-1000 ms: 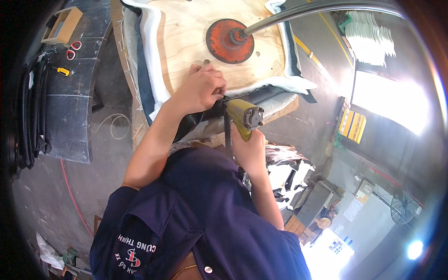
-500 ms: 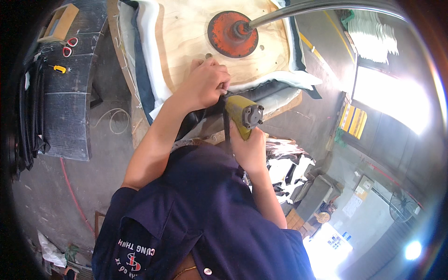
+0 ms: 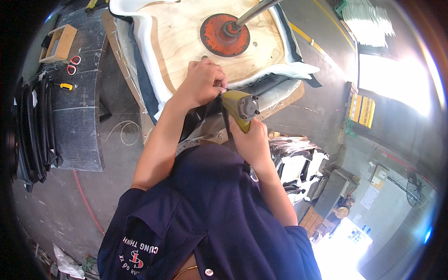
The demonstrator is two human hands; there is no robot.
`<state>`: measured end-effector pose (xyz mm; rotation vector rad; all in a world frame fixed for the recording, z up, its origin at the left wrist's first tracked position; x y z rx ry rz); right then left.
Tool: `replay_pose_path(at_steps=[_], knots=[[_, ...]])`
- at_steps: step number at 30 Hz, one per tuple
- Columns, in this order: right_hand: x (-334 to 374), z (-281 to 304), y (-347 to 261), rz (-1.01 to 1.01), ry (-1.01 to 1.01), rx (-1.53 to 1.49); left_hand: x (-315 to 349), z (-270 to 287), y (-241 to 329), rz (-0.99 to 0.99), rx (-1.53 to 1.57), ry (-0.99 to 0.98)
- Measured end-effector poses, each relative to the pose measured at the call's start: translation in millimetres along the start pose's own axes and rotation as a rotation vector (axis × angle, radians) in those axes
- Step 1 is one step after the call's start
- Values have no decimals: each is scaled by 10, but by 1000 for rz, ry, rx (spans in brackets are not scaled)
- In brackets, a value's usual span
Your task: The person places a white fabric over a wooden seat base, smooths it, and uses a staple gun to secure the fabric around the edges. The person repeatedly pulls and staples the fabric to ensure it is taut.
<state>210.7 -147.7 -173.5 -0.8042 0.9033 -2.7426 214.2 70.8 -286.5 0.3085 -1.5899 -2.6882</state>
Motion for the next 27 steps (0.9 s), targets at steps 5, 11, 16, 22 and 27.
replay_pose_path(at_steps=[5, 11, 16, 22, 27], knots=[[46, -19, -64, -33, -11, 68, 21, -4, 15, -10, -3, 1], [75, -53, -112, -83, -30, 71, 32, 20, 26, 22, -3, -38], [106, -55, -250, 27, 71, 138, 2, 21, 52, -10, -27, -27], [88, 243, -71, -104, -113, 38, 78, 275, 43, -66, -131, -25], [373, 567, 825, 71, -156, -34, 535, 672, 422, 78, -457, 18]])
Point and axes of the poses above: each hand's wrist, its own x-axis away from the middle knuckle, its own z-axis out of the back of the hand, y = z × x, the point moved 1 cm from there along -x, towards the middle knuckle, and after that the axes turned 4 degrees about -z, right-handed, at the moved point
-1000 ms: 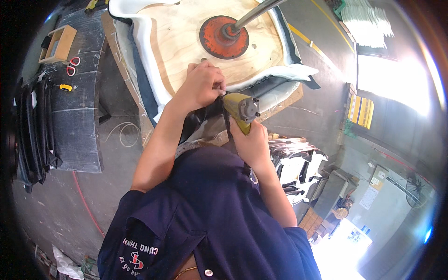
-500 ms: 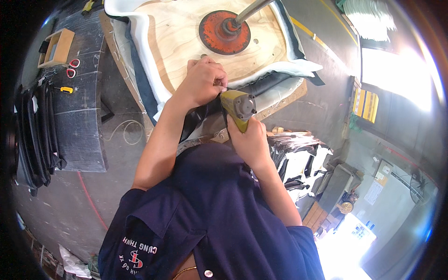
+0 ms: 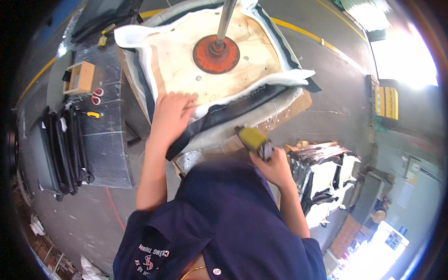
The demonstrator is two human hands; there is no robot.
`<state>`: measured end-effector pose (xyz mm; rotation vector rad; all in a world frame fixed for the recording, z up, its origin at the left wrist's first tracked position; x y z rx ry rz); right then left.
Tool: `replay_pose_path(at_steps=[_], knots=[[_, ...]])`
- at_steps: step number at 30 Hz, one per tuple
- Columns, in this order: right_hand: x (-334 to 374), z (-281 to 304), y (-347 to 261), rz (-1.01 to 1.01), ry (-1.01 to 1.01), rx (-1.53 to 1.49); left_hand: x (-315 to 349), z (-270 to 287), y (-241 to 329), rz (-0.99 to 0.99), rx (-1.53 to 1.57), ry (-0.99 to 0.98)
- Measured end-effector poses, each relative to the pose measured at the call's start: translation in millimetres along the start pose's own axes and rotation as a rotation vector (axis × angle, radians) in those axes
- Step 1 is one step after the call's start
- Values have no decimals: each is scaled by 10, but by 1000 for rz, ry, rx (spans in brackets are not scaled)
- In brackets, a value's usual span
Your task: The person places a white fabric over a wooden seat base, smooths it, and uses a staple gun to secure the fabric around the edges. The person repeatedly pulls and staples the fabric to ensure it is taut.
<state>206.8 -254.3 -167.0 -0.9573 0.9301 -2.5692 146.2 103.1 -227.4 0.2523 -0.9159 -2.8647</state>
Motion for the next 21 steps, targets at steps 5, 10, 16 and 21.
replay_pose_path(at_steps=[5, 10, 16, 21], knots=[[108, -106, 335, 222, 63, -11, 922, -95, 768, 86, 41, 229], [92, -43, 17, 220, -186, 196, 1065, -590, 136, -95, -545, 298], [227, -157, -180, 308, -385, 220, 923, -67, -859, -294, -549, 221], [467, -283, -191, 294, -420, 168, 740, 258, -1629, -29, -702, 465]])
Point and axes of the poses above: each hand's wrist, its own x-axis away from the middle knuckle, its own z-axis out of the back of the hand, y = z × x, the point moved 1 cm from there along -x, towards the middle knuckle, and after that the axes turned 4 degrees about -z, right-handed, at the moved point
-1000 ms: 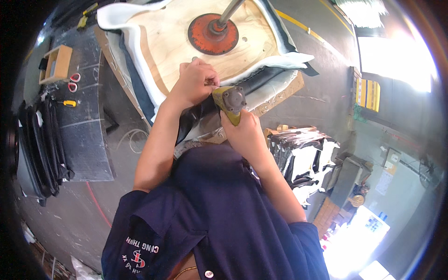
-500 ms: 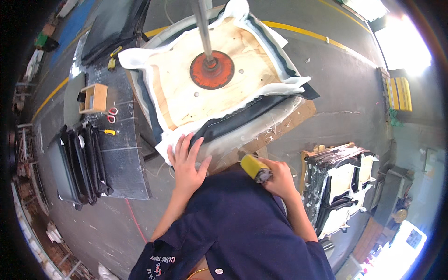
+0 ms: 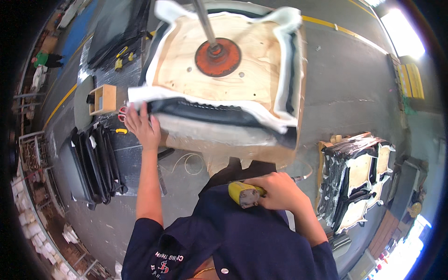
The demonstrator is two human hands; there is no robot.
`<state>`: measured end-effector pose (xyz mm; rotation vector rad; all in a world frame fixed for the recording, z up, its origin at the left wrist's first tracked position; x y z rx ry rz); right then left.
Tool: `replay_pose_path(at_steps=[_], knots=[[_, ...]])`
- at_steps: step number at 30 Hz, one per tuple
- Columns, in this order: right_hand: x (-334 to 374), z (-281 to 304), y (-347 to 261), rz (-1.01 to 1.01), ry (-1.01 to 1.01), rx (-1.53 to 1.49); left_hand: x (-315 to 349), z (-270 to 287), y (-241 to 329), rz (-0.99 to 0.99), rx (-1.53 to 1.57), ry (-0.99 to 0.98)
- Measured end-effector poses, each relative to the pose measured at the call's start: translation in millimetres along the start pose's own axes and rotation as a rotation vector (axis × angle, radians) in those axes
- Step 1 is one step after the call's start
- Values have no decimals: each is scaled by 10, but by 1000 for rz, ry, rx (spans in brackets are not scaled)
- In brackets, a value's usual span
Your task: The person places a white fabric over a wooden seat base, smooths it, and uses a staple gun to secure the fabric around the edges. The person repeatedly pulls and staples the fabric to ensure it is taut.
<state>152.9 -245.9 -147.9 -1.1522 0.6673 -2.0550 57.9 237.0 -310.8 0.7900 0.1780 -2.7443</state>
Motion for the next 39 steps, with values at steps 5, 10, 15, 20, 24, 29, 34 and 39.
replay_pose_path(at_steps=[5, 10, 15, 20, 24, 29, 34, 39], knots=[[184, -127, 29, -97, 45, -36, 746, -271, 124, 895, 462, 106], [261, -147, 71, -204, 260, -80, 1157, -259, 892, 1576, 1835, 86], [262, 27, 153, -314, 395, -147, 702, 106, 470, 1510, 1738, -236], [175, 50, 481, -281, 751, -181, 309, 523, 566, 1423, 1446, -87], [200, 202, 705, -420, 822, -326, -521, 1186, 1337, 757, 1067, 125], [215, 422, 842, -381, 853, -462, -1112, 1184, 2870, -237, 1094, -386], [253, 474, 1029, -287, 866, -498, -1312, 361, 3434, -456, 744, -430], [205, 588, 1074, -312, 811, -526, -1619, 419, 3438, -509, 488, -776]])
Point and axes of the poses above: each hand's wrist, its own x-axis away from the middle knuckle, its own z-axis out of the back of the hand, y = z × x, the point moved 1 cm from there along -x, towards the middle knuckle, and after that the axes turned 4 degrees about -z, right-handed, at the moved point
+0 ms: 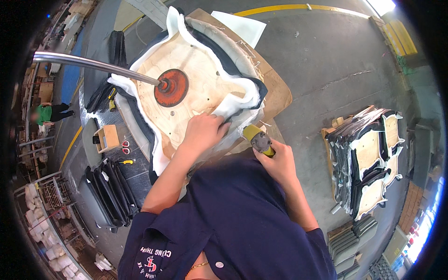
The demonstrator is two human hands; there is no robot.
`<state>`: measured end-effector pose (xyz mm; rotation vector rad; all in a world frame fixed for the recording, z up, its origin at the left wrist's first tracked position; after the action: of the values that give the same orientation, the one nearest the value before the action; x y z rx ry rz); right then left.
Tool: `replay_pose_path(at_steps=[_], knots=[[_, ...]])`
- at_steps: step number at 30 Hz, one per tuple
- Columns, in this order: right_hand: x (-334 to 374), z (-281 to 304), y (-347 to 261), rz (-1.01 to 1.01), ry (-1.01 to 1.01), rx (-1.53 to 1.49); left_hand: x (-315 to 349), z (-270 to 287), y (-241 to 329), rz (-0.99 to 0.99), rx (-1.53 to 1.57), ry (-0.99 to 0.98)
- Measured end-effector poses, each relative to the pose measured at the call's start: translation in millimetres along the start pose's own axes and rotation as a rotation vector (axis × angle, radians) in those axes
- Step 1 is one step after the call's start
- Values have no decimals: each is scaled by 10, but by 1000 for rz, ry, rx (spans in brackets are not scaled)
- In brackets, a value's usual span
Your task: The person places a white fabric over a wooden seat base, smooths it, and uses a staple gun to secure the fabric around the edges. The person repeatedly pulls and staples the fabric to ensure it is taut.
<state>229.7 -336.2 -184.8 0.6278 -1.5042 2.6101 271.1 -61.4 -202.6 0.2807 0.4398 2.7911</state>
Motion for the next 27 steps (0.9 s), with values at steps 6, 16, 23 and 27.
replay_pose_path(at_steps=[6, 16, 23, 27], knots=[[-202, 64, -204, 19, -71, 125, -50, 76, -309, -22, 27, -70], [-322, -213, -695, 142, -96, 247, -122, -51, -870, -254, 370, 156], [-599, -557, -737, 141, -85, 457, -57, -282, -1043, -259, 472, 208], [-628, -711, -934, 63, -126, 475, -46, -400, -1087, -247, 488, 220]])
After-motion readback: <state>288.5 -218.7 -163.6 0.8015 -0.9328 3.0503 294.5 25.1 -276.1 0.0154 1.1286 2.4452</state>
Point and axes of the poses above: each hand's wrist, its own x-axis away from the middle knuckle, its own z-axis out of the back of the hand, y = z × x, the point moved 1 cm from there along -x, towards the middle knuckle, and after that the axes turned 4 degrees about -z, right-handed, at the moved point
